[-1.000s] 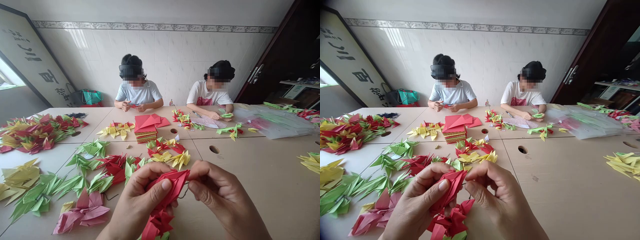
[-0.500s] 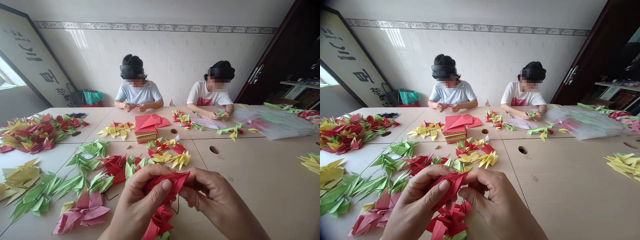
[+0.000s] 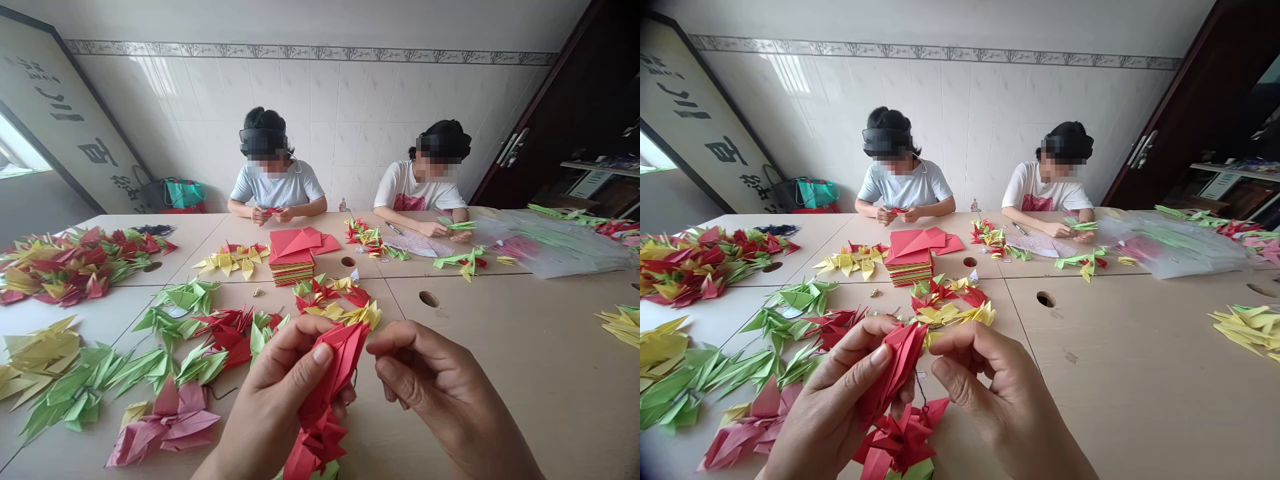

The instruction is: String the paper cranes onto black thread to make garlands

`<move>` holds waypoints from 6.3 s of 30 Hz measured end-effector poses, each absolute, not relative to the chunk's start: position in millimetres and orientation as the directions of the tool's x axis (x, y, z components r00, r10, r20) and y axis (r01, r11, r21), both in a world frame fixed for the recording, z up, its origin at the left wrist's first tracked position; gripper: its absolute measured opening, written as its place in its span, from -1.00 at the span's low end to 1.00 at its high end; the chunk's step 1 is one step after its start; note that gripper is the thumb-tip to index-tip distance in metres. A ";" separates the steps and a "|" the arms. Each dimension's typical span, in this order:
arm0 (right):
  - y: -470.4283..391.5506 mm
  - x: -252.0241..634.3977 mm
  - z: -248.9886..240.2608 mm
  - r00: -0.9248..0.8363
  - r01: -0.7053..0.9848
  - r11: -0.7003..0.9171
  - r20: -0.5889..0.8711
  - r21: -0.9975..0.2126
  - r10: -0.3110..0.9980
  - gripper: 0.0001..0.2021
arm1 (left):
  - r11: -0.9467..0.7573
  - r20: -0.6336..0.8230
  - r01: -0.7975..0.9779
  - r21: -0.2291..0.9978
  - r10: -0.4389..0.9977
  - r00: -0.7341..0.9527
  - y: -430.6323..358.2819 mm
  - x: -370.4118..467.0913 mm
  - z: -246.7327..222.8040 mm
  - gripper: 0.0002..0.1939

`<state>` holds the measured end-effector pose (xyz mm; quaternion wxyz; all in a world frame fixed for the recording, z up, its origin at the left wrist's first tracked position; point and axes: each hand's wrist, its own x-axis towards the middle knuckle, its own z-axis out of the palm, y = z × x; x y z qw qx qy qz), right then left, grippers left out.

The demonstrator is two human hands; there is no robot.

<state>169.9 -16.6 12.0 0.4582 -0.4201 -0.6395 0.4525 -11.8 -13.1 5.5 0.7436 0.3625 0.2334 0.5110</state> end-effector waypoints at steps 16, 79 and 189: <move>-11.8 159.9 15.4 -0.280 0.118 0.169 0.130 -0.979 0.951 -0.94 | 0.085 0.043 -0.472 0.878 0.966 0.253 -13.2 -10.3 3.0 -0.89; -5.3 157.4 6.7 -0.417 0.071 0.075 0.039 -0.995 0.908 -0.83 | 0.079 0.059 -0.338 0.938 0.922 0.381 -9.7 -5.8 3.2 -0.88; -16.4 179.2 18.2 0.075 0.357 0.571 0.632 -0.739 0.771 -0.92 | -0.193 0.046 0.184 0.964 0.799 0.599 7.3 -6.2 -1.3 -0.39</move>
